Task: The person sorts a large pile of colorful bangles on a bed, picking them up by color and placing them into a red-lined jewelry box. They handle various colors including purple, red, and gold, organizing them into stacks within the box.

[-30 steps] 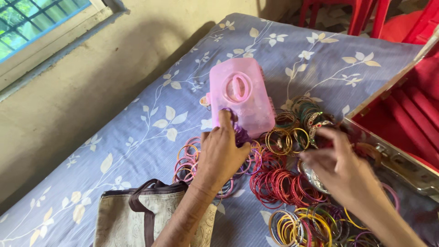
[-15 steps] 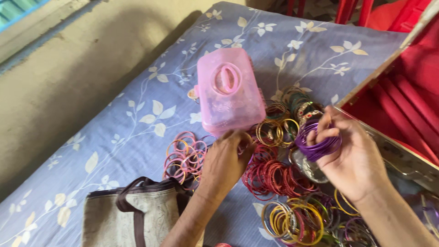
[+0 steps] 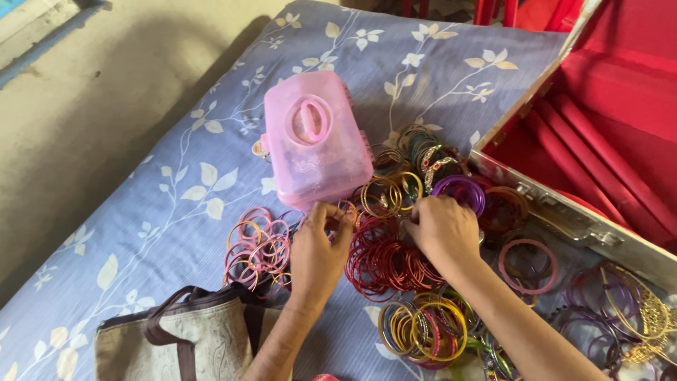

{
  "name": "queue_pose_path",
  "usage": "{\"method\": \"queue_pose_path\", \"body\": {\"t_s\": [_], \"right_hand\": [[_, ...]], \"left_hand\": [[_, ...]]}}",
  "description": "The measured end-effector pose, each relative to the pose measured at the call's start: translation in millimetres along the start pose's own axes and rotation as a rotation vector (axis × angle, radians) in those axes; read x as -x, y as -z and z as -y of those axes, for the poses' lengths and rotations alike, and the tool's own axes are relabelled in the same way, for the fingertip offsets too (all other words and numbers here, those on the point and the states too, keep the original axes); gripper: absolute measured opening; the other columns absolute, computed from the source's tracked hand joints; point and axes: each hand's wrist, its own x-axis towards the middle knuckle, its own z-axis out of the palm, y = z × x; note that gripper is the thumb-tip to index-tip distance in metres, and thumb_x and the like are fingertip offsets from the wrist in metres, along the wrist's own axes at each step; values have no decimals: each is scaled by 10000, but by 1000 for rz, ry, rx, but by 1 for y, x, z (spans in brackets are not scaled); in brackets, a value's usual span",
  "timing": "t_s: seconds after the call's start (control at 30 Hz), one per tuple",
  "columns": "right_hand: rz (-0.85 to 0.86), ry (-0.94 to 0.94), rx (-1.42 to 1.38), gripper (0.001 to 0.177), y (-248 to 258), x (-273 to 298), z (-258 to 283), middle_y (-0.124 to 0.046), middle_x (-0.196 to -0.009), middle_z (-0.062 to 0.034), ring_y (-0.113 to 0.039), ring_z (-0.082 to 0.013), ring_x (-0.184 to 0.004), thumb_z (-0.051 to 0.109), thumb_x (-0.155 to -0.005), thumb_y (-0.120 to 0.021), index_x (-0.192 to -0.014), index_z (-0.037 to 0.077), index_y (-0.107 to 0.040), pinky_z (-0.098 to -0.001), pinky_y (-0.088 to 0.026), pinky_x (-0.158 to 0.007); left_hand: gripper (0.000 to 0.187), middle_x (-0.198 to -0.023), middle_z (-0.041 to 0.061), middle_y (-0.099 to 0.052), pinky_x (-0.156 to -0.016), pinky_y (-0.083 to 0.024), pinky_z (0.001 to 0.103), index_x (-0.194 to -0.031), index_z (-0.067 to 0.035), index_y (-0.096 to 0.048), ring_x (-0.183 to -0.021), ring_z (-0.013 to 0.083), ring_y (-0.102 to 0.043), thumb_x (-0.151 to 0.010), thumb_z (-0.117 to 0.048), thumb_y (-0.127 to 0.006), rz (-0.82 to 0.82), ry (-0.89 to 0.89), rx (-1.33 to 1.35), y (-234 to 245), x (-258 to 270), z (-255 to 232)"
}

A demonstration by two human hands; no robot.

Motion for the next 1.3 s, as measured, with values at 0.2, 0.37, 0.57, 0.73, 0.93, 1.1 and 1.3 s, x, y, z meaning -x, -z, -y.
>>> {"method": "queue_pose_path", "body": {"t_s": [0.2, 0.37, 0.57, 0.73, 0.93, 1.1, 1.3], "right_hand": [[30, -367, -604, 184, 33, -1, -47, -769, -767, -91, -718, -207, -717, 325, -841, -753, -883, 150, -792, -361, -516, -665], [-84, -117, -1216, 283, 85, 16, -98, -674, -860, -6, -598, -72, -838, 276, -1028, -679, -915, 17, -661, -244, -439, -759], [-5, -324, -1119, 249, 127, 42, -120, -634, -752, -38, -609, -103, -712, 261, -918, -694, -995, 39, -778, -266, -479, -690], [26, -523, -946, 351, 138, 75, -141, -549, -779, -54, -492, -142, -719, 301, -962, -766, -1121, -12, -752, -325, -395, -669], [-54, -501, -682, 356, 141, 129, -171, -755, -862, -7, -569, -160, -724, 386, -804, -796, -1000, 91, -826, -334, -461, -681], [-88, -296, 110, 216, 94, 167, -176, -733, -790, -89, -678, -268, -852, 430, -761, -784, -892, 266, -834, -440, -484, -892], [-175, -346, -47, 254, 81, 182, -176, -729, -794, -103, -690, -264, -817, 421, -795, -827, -982, 250, -809, -473, -502, -859]], "left_hand": [[141, -997, 152, -664, -875, -489, 450, -1062, -44, -609, -992, 343, -625, -960, -126, -663, 307, -357, 44, -35, 11, -28], [314, -1028, 162, -626, -922, -463, 467, -1048, -20, -657, -1075, 355, -565, -779, -162, -732, 428, -746, -208, -71, 16, -36], [217, -905, 119, -650, -887, -495, 440, -797, -35, -682, -990, 315, -620, -775, -216, -800, 785, -400, -94, -73, 3, -29], [186, -915, 149, -622, -800, -494, 450, -835, -53, -691, -907, 330, -608, -878, -232, -715, 642, -507, -54, -63, -4, -41], [282, -754, 110, -668, -662, -456, 397, -848, -65, -616, -700, 289, -626, -993, -306, -591, 394, -158, 9, -74, -3, -65], [429, -732, 121, -658, -630, -446, 338, -803, -5, -665, -627, 215, -554, -1028, -366, -721, 593, 224, 551, -106, -4, -72], [309, -751, 35, -739, -647, -505, 298, -837, -32, -774, -676, 100, -661, -821, -340, -796, 437, -220, -5, -82, -4, -110]]}}
